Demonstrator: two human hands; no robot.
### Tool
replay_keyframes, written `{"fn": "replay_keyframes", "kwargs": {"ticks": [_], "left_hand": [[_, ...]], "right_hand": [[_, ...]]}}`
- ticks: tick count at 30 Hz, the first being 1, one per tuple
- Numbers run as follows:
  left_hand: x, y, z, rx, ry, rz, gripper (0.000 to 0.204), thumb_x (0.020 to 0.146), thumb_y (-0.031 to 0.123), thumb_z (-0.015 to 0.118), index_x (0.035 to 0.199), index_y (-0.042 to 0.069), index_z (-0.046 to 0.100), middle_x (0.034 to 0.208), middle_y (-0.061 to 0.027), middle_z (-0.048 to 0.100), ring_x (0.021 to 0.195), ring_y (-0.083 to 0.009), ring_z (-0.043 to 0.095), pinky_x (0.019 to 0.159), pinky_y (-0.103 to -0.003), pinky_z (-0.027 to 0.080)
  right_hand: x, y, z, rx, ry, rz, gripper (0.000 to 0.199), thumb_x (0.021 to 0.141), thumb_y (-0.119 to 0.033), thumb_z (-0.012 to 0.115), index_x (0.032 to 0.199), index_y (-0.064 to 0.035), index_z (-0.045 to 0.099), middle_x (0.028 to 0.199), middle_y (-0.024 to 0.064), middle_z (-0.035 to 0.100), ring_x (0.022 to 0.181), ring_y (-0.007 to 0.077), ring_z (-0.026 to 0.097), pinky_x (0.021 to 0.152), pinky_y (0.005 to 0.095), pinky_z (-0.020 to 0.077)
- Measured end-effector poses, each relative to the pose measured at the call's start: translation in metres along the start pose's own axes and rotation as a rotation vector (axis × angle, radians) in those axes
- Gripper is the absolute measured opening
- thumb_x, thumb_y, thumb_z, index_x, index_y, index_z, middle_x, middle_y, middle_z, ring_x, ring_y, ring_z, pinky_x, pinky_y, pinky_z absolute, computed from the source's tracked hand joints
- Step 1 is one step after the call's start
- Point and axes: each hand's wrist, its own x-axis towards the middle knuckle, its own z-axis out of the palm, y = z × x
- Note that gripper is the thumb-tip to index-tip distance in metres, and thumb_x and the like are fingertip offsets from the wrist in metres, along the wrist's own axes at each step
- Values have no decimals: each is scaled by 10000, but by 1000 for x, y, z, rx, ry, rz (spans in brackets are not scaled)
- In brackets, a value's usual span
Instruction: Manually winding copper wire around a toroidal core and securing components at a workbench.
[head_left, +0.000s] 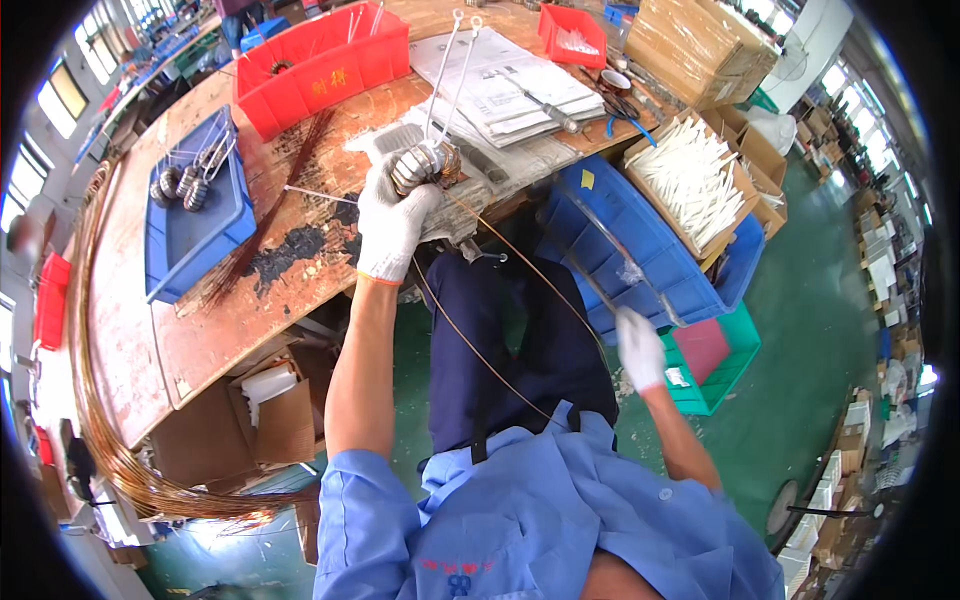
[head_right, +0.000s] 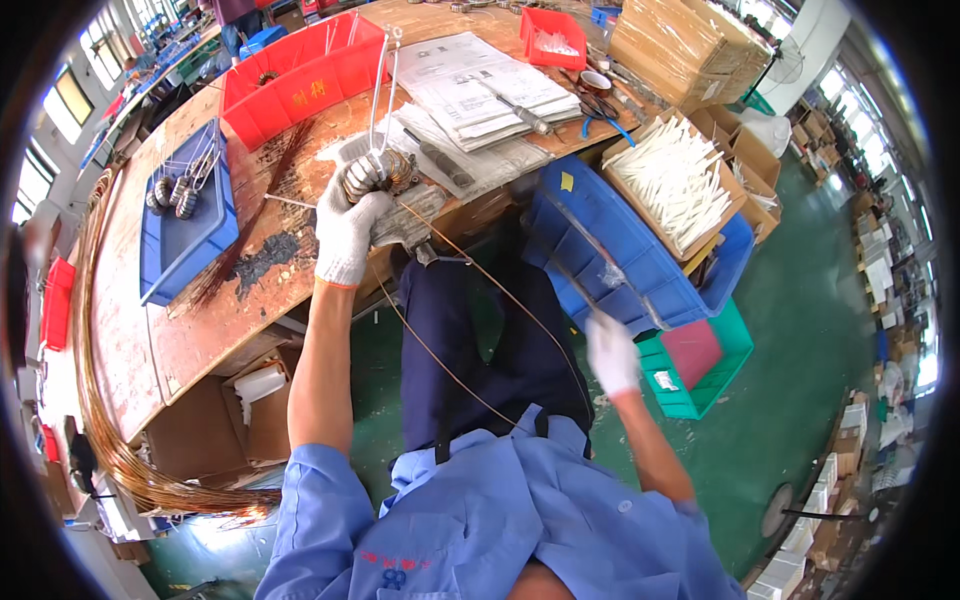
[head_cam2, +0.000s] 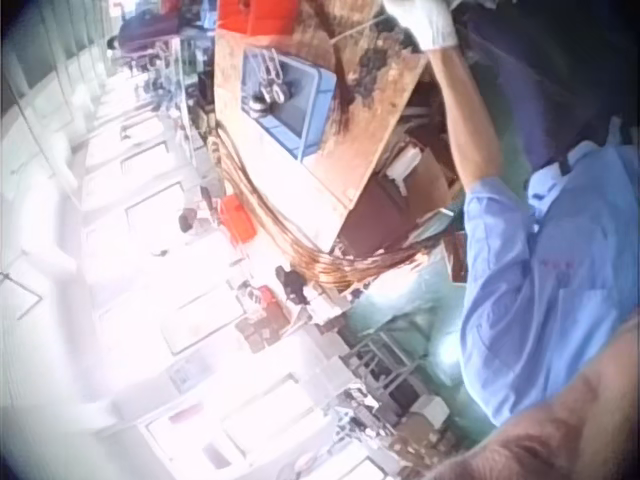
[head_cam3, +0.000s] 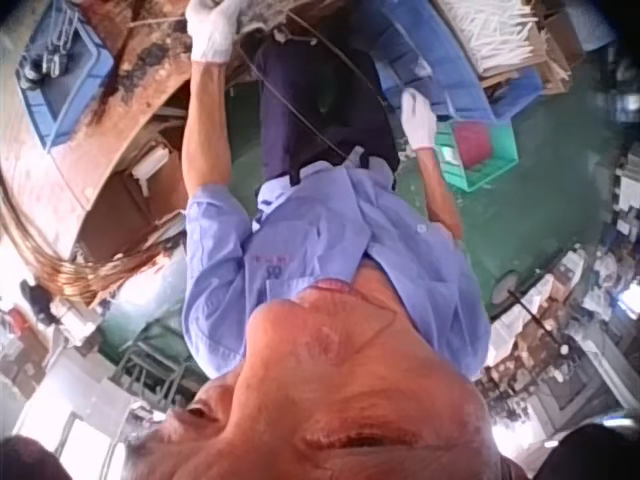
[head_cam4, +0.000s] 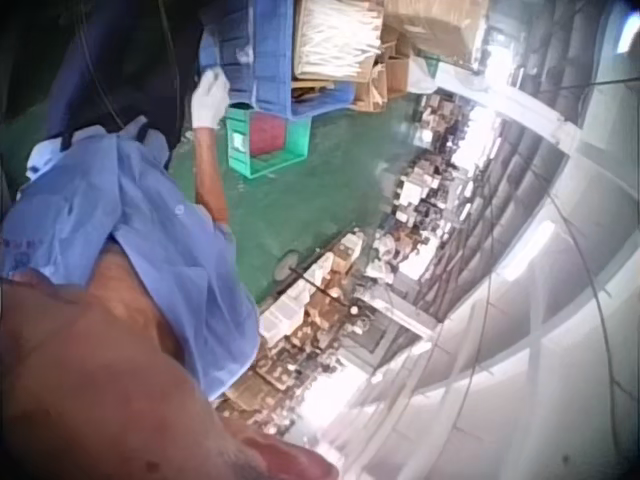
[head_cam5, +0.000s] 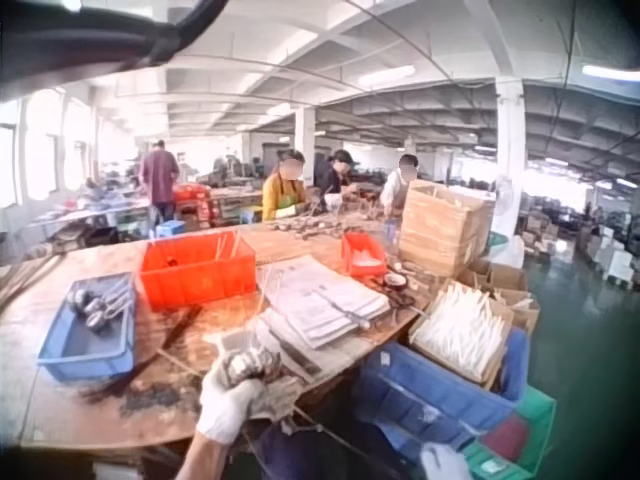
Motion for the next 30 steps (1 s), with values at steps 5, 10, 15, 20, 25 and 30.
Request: {"fn": "replay_keyframes", "kwargs": {"ticks": [5, 10, 15, 20, 25, 30], "left_hand": [[5, -17, 2, 35, 17, 112, 371, 825, 21, 755, 1191, 2, 696, 1079, -70, 719, 1022, -153, 660, 950, -315, 531], [4, -13, 6, 304, 107, 236, 364, 783, 188, 864, 1101, 62, 736, 985, -125, 712, 1011, -306, 652, 959, -419, 519], [3, -13, 9, 418, 189, 317, 517, 663, 319, 978, 1000, 36, 706, 977, -131, 696, 949, -330, 622, 908, -433, 512], [8, -30, 16, 464, 324, 620, 374, 795, 274, 876, 999, 18, 697, 981, -140, 682, 962, -346, 624, 918, -432, 511], [-10, -24, 9, 279, 110, 55, 451, 883, 288, 818, 1212, -9, 735, 1158, -166, 754, 1078, -306, 695, 989, -435, 535], [-11, -3, 18, -17, 117, -84, 285, 921, 196, 767, 1118, -5, 721, 1111, -103, 736, 1040, -215, 653, 985, -411, 518]], "right_hand": [[32, -262, -72, 834, -588, -130, 318, 1084, -272, 633, 1286, -37, 703, 981, 181, 760, 842, 227, 775, 785, 375, 599], [43, -286, -98, -51, -112, -748, 196, 1063, -191, 630, 1149, -31, 705, 930, 105, 763, 691, 281, 743, 605, 385, 577], [44, -349, -148, -626, -177, -1357, 189, 900, -241, 641, 1022, -97, 651, 724, 39, 562, 550, 172, 623, 475, 381, 464], [107, -455, -170, -414, -216, -1767, 135, 808, -191, 705, 859, -74, 662, 791, 134, 667, 761, 315, 728, 654, 415, 588], [145, -523, -166, -811, -360, -1865, 234, 1016, -248, 688, 996, -19, 733, 783, 141, 718, 632, 281, 702, 492, 441, 549], [144, -552, -149, -1058, -313, -1734, 334, 940, -318, 753, 888, 11, 769, 779, 162, 741, 715, 307, 719, 623, 472, 569]]}}
